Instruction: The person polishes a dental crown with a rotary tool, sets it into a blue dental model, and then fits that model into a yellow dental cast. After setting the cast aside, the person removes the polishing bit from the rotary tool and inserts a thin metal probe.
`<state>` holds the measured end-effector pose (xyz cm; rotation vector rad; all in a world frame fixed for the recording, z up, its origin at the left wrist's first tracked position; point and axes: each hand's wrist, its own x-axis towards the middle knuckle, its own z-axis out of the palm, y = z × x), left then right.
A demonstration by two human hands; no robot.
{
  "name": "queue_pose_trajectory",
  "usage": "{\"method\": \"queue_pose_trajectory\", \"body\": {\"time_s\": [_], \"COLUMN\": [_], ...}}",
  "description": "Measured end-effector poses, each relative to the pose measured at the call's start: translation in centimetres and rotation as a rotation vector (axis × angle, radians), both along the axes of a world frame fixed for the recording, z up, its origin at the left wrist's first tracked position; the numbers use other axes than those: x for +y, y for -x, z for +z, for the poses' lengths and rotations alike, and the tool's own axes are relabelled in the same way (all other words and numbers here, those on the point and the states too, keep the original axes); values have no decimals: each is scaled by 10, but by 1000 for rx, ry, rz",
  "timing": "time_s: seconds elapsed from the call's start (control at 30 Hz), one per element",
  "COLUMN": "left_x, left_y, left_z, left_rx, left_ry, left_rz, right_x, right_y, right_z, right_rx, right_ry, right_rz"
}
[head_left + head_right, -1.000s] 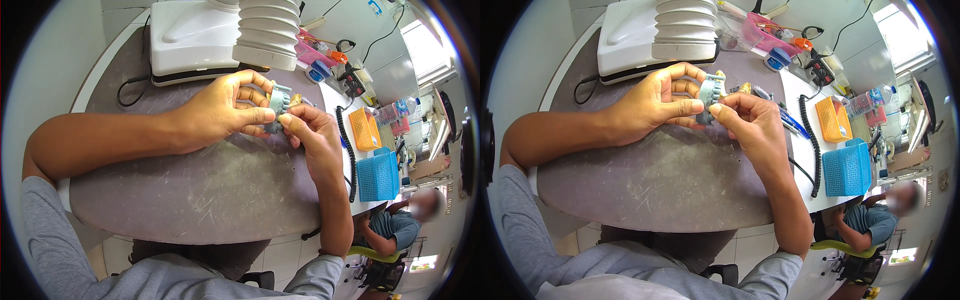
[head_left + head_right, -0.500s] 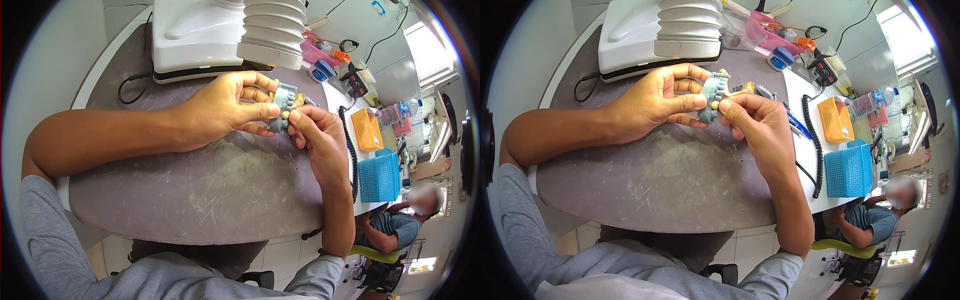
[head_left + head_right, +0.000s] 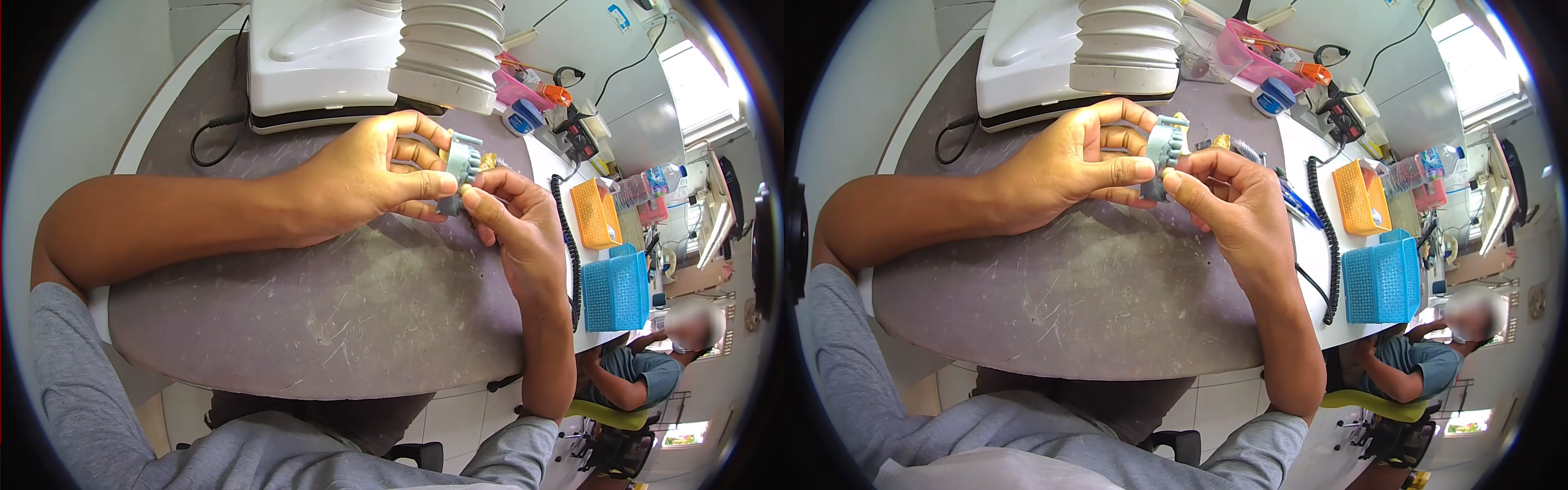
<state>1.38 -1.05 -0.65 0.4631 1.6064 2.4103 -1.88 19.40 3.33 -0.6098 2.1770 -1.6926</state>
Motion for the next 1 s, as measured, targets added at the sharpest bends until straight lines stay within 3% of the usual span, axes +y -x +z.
{"method": "queue_pose_trajectory", "body": {"time_s": [0.4,0.6,0.8,0.93,1.0], "left_x": [0,0,0,0,0], "left_y": [1,0,0,0,0], "left_z": [3,3,2,1,2], "left_rx": [8,9,7,6,5], "left_ry": [2,-58,-27,-32,-19], "left_rz": [-88,-121,-129,-142,-142], "right_x": [3,4,-1,3,6], "right_y": [-1,-1,-2,1,3], "right_z": [3,3,7,4,0], "right_rx": [-17,88,361,330,306], "right_ry": [50,-2,131,162,40], "right_rz": [3,-26,-199,-109,-64]}}
